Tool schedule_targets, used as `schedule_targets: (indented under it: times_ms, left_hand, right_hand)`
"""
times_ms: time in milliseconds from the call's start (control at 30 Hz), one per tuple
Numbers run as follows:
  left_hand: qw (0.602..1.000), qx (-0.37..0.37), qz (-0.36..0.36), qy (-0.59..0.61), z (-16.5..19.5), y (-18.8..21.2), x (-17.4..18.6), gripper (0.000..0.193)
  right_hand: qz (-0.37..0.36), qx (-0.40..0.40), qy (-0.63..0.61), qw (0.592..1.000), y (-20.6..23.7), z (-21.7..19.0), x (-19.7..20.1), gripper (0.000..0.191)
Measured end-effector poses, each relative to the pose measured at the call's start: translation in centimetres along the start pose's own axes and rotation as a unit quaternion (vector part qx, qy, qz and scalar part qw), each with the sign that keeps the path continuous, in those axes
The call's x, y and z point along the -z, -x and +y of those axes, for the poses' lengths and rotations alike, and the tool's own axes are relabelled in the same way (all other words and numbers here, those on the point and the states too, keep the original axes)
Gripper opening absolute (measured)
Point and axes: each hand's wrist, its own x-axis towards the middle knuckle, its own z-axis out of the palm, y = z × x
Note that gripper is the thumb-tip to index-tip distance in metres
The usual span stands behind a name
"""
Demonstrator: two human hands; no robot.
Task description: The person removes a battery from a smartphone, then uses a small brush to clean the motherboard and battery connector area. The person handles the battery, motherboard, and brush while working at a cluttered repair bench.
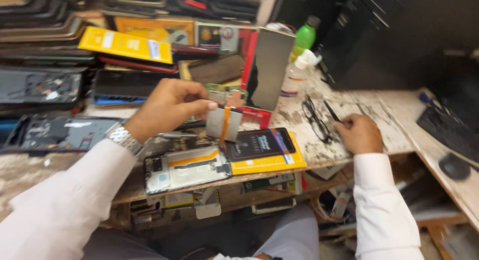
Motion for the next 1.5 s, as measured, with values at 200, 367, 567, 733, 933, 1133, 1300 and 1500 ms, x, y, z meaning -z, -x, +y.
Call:
schedule_targets:
  times_ms: [200,367,567,733,933,1133,1300,1500]
  left_hand:
    - [0.994,-0.021,-0.019,0.108,-1.8,-0.4,0.1,0.018]
    - [0.986,-0.032,-0.042,0.158,-3.0,-0.6,0.2,0.014]
    - [0.984,-0.021,-0.058,0.17,-3.0,-0.6,0.1,0.013]
    - [0.993,-0.038,-0.042,0.101,-2.5,-0.4,0.4,0.016]
    - [0.99,-0.044,-0.054,0.125,-2.2,-0.7,0.4,0.017]
    - [0.994,-0.039,-0.049,0.093,-2.3,-0.8,0.5,0.017]
    - [0.991,-0.043,-0.054,0.111,-2.3,-0.7,0.6,0.017]
    - [0.994,-0.033,-0.052,0.093,-2.2,-0.8,0.6,0.017]
  right_hand:
    - [0.054,-0.083,-0.298,0.949,0.3,0.0,0.9,0.017]
    - [0.008,0.087,-0.777,0.624,4.2,-5.1,1.3,0.027]
    - [0.03,0.237,-0.753,0.614,8.6,-14.8,-1.1,0.018]
    - [0.073,0.324,-0.553,0.764,7.8,-16.8,0.7,0.02]
    - [0.115,0.39,-0.417,0.813,6.1,-17.3,2.0,0.024]
    - [0.094,0.404,-0.424,0.805,5.6,-17.4,2.1,0.025]
    - [0.093,0.408,-0.425,0.802,5.5,-17.5,2.0,0.024]
    - [0.1,0.415,-0.418,0.802,5.4,-17.7,2.0,0.024]
